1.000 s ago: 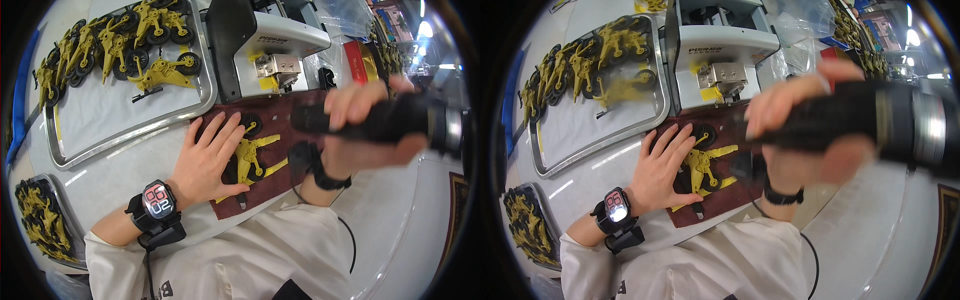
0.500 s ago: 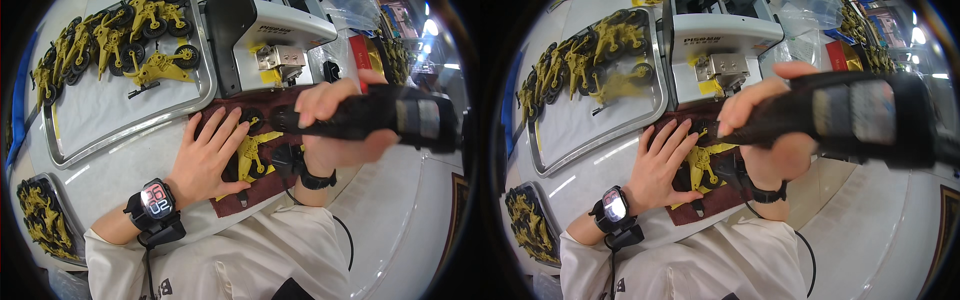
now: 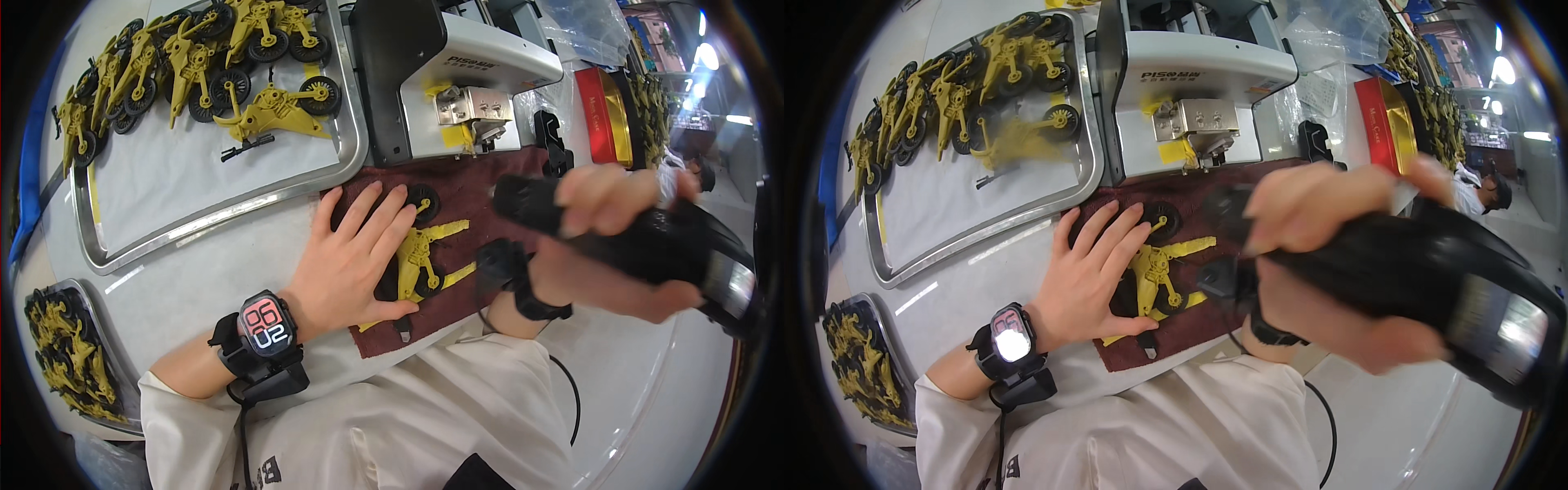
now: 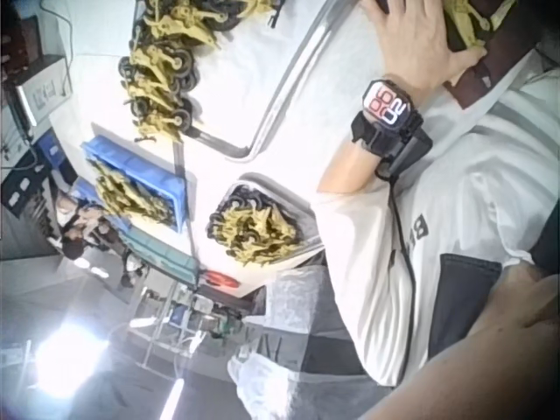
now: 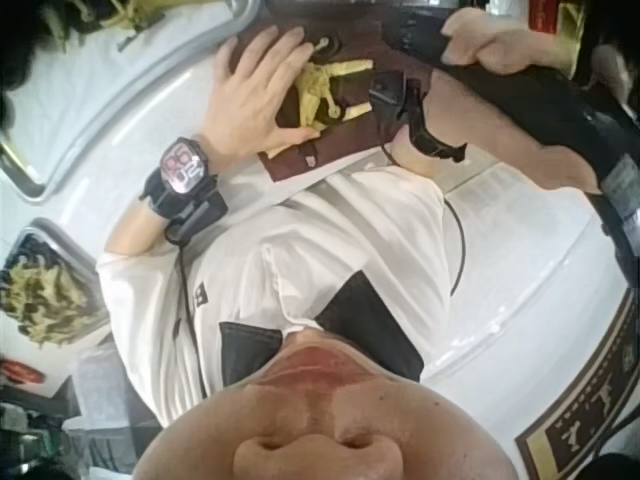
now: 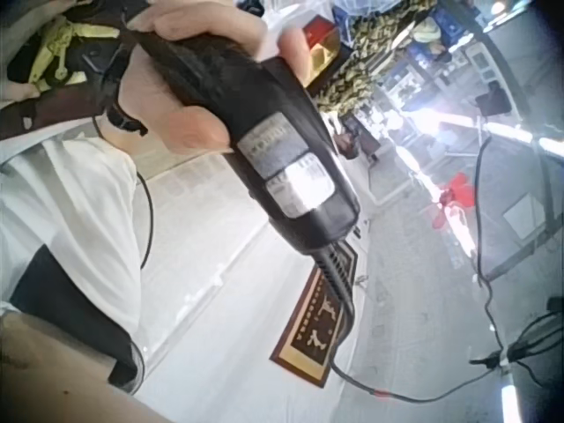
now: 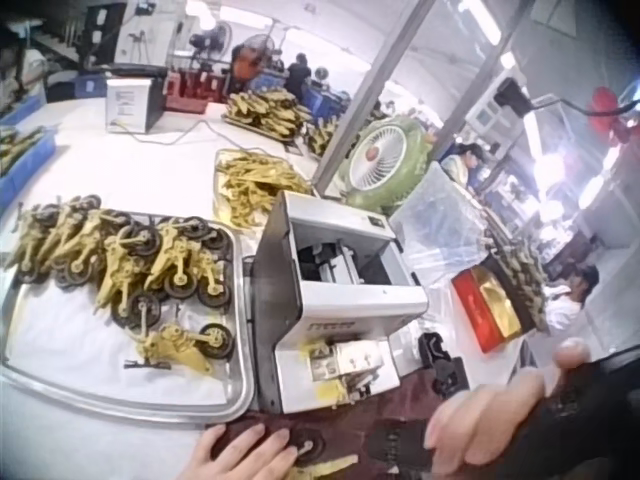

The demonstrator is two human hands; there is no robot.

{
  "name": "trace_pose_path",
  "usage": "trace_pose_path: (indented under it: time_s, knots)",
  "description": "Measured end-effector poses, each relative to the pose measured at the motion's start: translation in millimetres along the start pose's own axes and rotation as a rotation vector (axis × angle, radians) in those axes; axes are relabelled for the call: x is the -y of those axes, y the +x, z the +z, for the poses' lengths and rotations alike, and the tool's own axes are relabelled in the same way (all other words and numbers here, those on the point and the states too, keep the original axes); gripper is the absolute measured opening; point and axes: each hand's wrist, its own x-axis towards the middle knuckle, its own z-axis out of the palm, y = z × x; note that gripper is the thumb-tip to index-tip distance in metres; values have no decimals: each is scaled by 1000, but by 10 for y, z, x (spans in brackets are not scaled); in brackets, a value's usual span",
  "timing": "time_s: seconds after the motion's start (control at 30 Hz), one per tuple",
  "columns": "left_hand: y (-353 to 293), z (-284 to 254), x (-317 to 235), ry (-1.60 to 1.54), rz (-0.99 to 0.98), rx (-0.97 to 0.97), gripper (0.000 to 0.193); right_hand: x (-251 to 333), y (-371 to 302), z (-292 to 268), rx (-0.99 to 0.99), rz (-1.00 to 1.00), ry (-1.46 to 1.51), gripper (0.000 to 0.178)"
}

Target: The recorder uses an electric screwdriver to attach components to yellow toy motorcycle frames on an assembly line.

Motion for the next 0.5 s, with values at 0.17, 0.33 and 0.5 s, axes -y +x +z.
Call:
trace_pose_path:
  time_s: [0.17,0.33,0.5]
  knots:
    - [-29,1,22,6,-8,-22,95,-310,328,164,-273,17,-610,71]
    - [-17,21,49,24,6,-25,95,-289,-170,98,-190,312,-368,59]
    - [-15,-26,5,62,35,-29,96,238,-347,-8,-154,104,-63,81]
